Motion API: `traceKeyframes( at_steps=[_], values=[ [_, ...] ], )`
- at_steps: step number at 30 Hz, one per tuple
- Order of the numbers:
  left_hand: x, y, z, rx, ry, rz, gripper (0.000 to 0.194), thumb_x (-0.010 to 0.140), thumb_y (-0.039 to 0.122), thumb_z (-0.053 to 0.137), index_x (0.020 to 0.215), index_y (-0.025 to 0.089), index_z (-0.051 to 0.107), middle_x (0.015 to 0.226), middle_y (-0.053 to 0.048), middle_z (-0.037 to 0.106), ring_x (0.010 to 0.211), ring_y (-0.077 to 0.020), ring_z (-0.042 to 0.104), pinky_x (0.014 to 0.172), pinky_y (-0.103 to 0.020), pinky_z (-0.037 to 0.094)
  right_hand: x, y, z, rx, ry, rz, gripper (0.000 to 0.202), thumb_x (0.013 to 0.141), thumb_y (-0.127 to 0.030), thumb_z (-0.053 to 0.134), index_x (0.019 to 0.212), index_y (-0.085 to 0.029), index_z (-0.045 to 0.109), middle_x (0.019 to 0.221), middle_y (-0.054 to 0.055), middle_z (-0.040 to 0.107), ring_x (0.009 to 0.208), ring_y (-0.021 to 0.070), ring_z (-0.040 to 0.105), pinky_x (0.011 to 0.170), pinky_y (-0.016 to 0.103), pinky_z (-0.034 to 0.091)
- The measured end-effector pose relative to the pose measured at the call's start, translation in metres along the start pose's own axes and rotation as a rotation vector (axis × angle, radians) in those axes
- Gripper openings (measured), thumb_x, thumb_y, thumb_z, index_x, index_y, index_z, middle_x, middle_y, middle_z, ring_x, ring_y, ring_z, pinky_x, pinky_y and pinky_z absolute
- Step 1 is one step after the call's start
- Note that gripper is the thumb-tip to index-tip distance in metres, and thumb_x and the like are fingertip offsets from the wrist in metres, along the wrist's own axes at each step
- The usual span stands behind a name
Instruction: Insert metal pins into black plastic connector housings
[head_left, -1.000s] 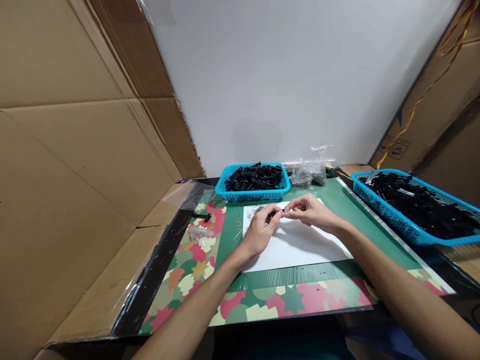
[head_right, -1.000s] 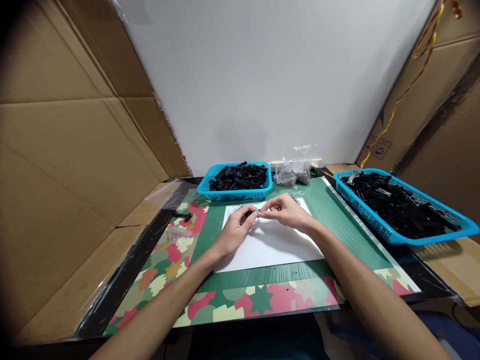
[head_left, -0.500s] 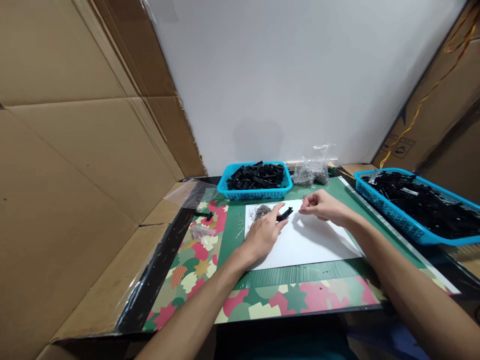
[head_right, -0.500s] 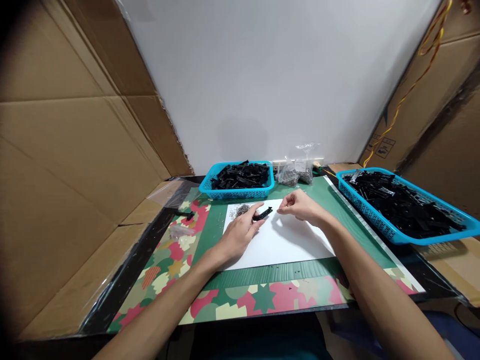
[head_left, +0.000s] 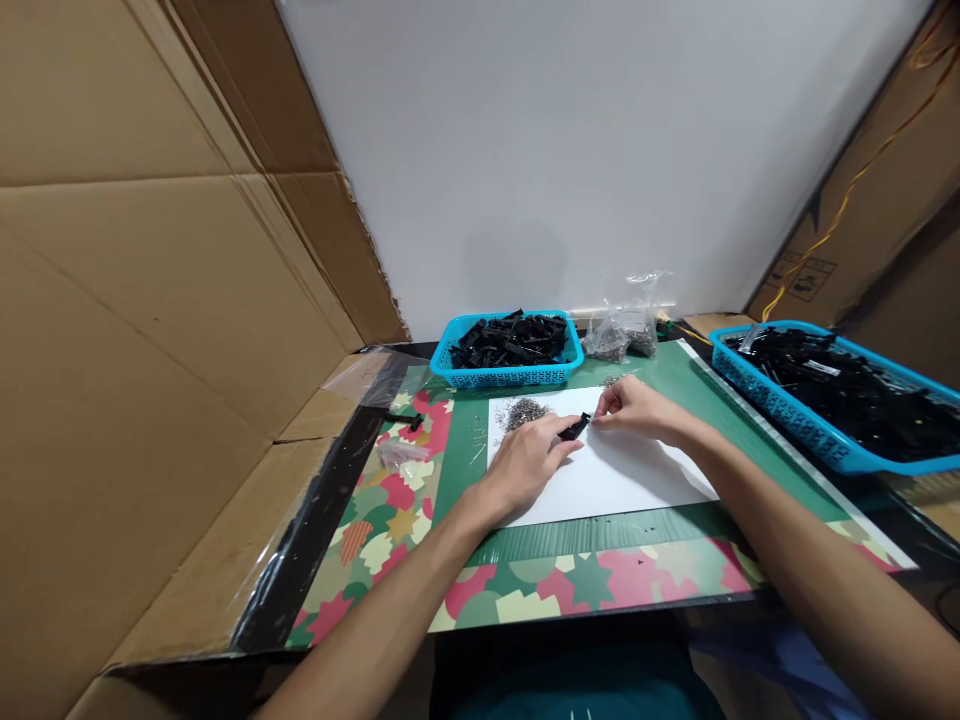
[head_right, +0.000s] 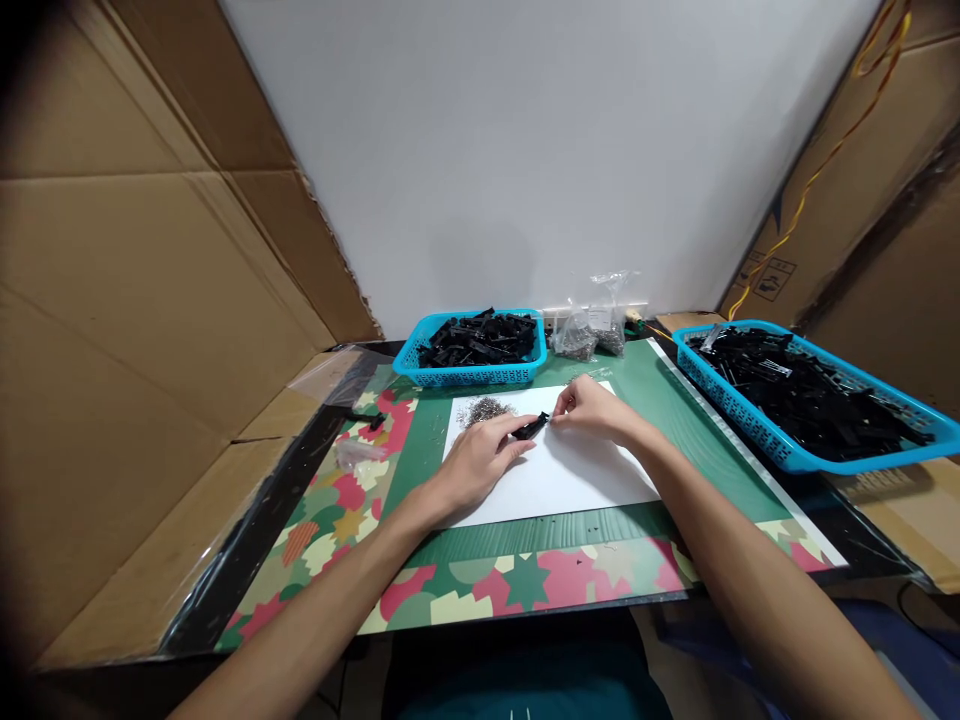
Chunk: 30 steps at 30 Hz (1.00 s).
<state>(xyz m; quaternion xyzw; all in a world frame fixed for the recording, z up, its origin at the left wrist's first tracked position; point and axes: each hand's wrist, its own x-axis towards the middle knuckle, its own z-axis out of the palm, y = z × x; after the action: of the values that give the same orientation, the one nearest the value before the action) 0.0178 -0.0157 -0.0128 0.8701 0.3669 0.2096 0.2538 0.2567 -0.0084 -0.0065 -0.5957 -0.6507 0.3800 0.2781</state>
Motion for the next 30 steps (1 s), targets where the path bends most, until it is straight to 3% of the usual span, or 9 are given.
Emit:
traceKeyframes(
  at_steps=[21, 30],
  values=[
    [0.002, 0.0, -0.001, -0.129, -0.012, -0.029, 0.037, 0.101, 0.031, 0.064, 0.135, 0.021, 0.074, 0.134, -0.009, 0.076, 0.12, -0.0321, 0.071, 0.103, -0.043, 0.055, 0.0, -0.006, 0.009, -0.069, 0.067, 0.022, 0.008, 0.065, -0.019, 0.074, 0.059, -0.013, 0.076, 0.058, 0.006, 0.068, 0.056, 0.015, 0.053, 0.049, 0.027, 0.033],
    [0.003, -0.005, 0.0, -0.297, -0.027, -0.1, 0.038, 0.099, 0.031, 0.063, 0.134, 0.018, 0.075, 0.116, -0.01, 0.082, 0.093, -0.0258, 0.08, 0.083, -0.036, 0.062, 0.0, -0.004, 0.01, -0.037, 0.04, -0.027, 0.018, 0.07, -0.03, 0.075, 0.063, -0.013, 0.078, 0.06, 0.006, 0.069, 0.057, 0.0143, 0.052, 0.049, 0.026, 0.032]
  ],
)
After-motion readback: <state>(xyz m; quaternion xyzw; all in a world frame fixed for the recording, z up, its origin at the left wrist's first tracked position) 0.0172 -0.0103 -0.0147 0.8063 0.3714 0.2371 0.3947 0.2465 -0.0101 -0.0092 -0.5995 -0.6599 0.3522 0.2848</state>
